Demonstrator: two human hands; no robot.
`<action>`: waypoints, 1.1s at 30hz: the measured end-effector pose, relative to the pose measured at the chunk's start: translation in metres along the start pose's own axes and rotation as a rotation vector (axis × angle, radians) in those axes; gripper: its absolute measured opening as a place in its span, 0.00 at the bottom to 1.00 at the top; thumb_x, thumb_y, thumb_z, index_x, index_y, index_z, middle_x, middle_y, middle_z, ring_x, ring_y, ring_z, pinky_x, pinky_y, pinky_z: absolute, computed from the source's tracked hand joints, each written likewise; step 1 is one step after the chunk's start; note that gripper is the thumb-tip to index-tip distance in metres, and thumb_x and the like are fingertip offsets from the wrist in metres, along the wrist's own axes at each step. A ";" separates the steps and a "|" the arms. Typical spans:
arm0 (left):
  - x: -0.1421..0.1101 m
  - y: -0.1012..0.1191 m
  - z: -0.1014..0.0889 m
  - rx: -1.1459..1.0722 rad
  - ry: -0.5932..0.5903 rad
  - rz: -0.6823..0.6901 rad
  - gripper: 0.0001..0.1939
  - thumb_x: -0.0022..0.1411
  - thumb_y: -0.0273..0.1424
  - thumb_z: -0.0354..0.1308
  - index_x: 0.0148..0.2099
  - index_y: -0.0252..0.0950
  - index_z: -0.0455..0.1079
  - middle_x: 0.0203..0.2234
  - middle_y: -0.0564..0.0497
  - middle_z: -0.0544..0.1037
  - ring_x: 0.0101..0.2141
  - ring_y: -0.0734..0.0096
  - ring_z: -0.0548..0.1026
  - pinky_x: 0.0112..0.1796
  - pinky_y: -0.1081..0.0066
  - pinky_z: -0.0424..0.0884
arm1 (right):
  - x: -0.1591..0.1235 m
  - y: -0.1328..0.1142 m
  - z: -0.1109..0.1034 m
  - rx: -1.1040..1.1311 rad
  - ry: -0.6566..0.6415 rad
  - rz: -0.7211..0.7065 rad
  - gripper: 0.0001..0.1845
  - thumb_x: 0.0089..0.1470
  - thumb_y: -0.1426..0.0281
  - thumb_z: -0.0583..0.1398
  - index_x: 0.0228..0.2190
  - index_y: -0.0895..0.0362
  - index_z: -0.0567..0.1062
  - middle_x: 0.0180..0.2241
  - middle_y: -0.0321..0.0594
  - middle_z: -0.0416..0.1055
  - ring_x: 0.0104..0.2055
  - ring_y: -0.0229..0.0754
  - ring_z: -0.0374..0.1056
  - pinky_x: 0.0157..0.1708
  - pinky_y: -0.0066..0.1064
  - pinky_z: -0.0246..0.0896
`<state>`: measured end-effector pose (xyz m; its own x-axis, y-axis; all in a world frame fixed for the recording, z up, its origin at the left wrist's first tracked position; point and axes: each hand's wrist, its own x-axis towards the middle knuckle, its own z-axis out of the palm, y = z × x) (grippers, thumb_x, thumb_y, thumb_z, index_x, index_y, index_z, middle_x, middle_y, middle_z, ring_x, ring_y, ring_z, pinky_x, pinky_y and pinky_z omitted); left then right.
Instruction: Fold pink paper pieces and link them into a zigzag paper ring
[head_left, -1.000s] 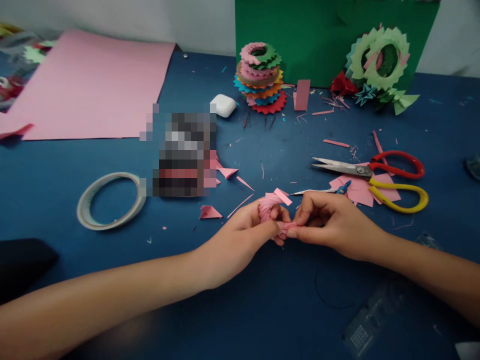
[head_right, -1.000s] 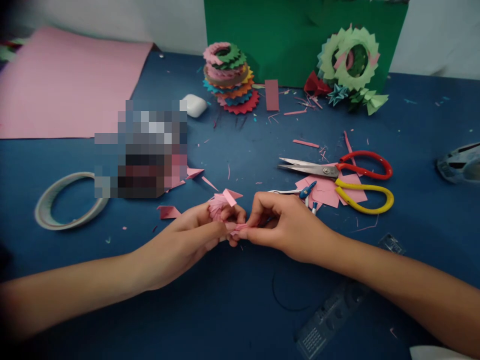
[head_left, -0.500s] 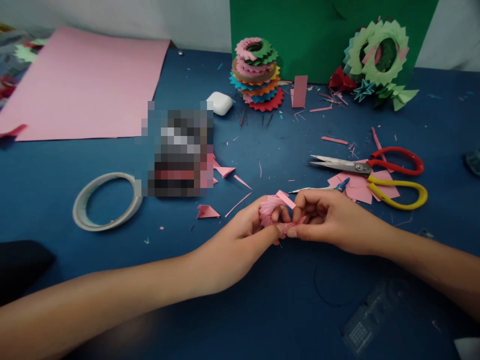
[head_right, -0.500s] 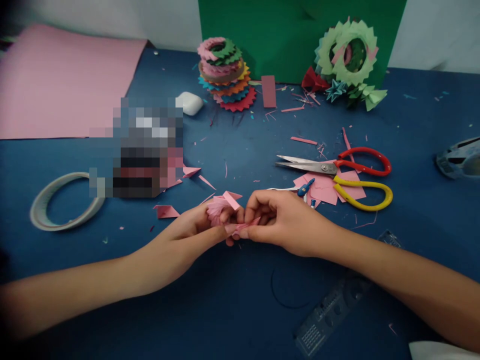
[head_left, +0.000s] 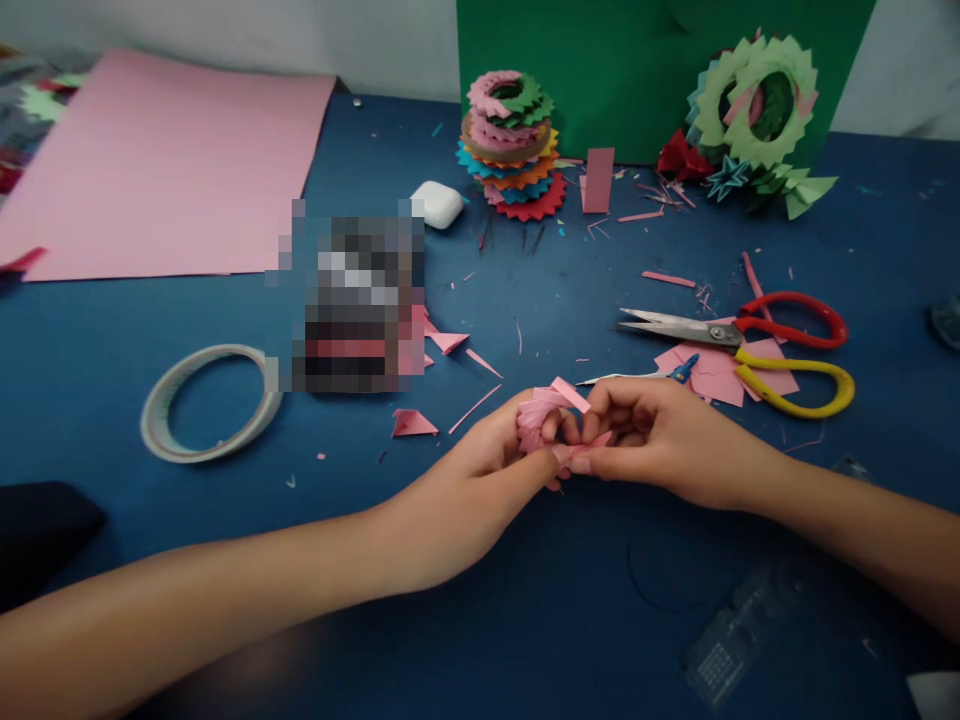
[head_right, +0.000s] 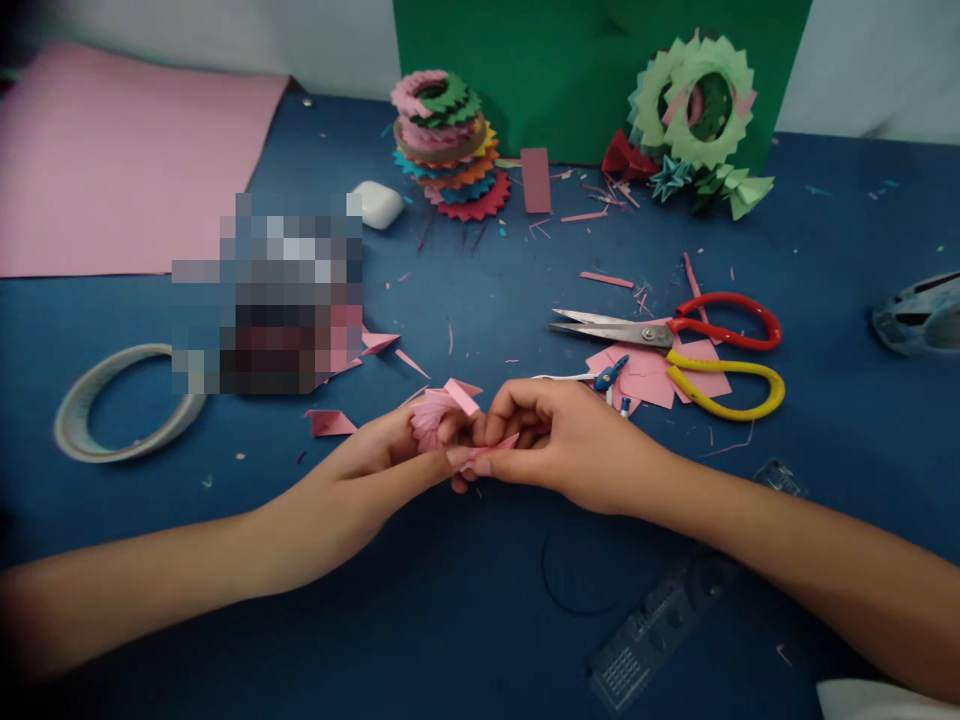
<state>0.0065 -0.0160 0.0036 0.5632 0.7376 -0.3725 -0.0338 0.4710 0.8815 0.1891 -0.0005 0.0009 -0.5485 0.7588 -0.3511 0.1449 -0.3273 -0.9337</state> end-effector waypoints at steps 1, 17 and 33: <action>0.000 0.000 0.000 0.000 -0.005 -0.004 0.03 0.63 0.27 0.52 0.35 0.37 0.61 0.30 0.54 0.65 0.32 0.75 0.63 0.36 0.74 0.63 | 0.000 0.000 0.000 0.002 -0.005 0.001 0.10 0.43 0.73 0.66 0.24 0.59 0.68 0.25 0.32 0.69 0.28 0.31 0.67 0.29 0.22 0.62; 0.002 -0.001 0.000 0.013 0.025 -0.001 0.07 0.63 0.29 0.53 0.32 0.35 0.59 0.30 0.54 0.65 0.32 0.75 0.64 0.36 0.73 0.63 | -0.004 0.004 0.003 -0.005 0.125 -0.076 0.11 0.43 0.74 0.67 0.26 0.57 0.69 0.25 0.31 0.73 0.28 0.32 0.70 0.27 0.21 0.62; 0.005 -0.001 0.001 -0.232 0.094 0.056 0.10 0.59 0.23 0.54 0.28 0.34 0.56 0.29 0.55 0.67 0.30 0.80 0.68 0.35 0.78 0.67 | -0.006 0.004 0.003 -0.051 0.202 -0.222 0.09 0.45 0.80 0.65 0.28 0.55 0.72 0.25 0.27 0.73 0.26 0.28 0.69 0.25 0.14 0.61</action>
<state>0.0105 -0.0134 0.0013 0.4765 0.8023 -0.3594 -0.2579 0.5185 0.8153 0.1904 -0.0085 -0.0007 -0.3973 0.9070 -0.1400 0.0834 -0.1162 -0.9897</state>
